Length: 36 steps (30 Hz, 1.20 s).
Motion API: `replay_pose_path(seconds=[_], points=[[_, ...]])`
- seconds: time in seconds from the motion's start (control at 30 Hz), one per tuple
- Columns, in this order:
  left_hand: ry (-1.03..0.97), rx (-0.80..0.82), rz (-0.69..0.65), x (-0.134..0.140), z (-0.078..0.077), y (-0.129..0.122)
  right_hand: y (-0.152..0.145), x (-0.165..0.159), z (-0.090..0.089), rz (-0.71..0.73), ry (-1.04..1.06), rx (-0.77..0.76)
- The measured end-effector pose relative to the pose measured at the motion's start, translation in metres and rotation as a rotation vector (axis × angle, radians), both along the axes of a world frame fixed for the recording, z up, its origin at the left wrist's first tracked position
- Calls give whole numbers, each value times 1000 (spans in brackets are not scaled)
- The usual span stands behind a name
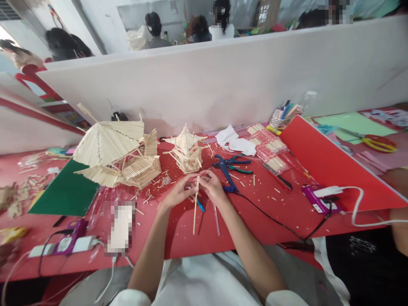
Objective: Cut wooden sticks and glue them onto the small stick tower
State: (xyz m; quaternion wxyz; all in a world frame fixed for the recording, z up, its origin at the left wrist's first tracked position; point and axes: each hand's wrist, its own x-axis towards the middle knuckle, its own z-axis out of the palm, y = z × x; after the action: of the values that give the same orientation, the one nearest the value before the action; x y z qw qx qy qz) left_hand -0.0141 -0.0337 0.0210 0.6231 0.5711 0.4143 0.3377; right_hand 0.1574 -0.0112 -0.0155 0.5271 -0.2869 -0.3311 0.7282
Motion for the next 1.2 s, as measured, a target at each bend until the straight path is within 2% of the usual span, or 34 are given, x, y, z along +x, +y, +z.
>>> replay_pose_path(seconds=[0.23,0.53,0.77,1.0,1.2], points=[[-51,-33,-23,-8,-10,-7,-2,-2,0,81,-40,26],[-144,-41,-36,-10,-6,-16,-3,3,6,231,-33,64],[-147,-38,8,-7,-5,-15,-2,2,4,204,-10,53],[-139,3,113,-3,-6,-14,-2,0,1,172,-32,66],[-134,19,124,-1,-6,-13,-1,-1,1,129,-61,70]])
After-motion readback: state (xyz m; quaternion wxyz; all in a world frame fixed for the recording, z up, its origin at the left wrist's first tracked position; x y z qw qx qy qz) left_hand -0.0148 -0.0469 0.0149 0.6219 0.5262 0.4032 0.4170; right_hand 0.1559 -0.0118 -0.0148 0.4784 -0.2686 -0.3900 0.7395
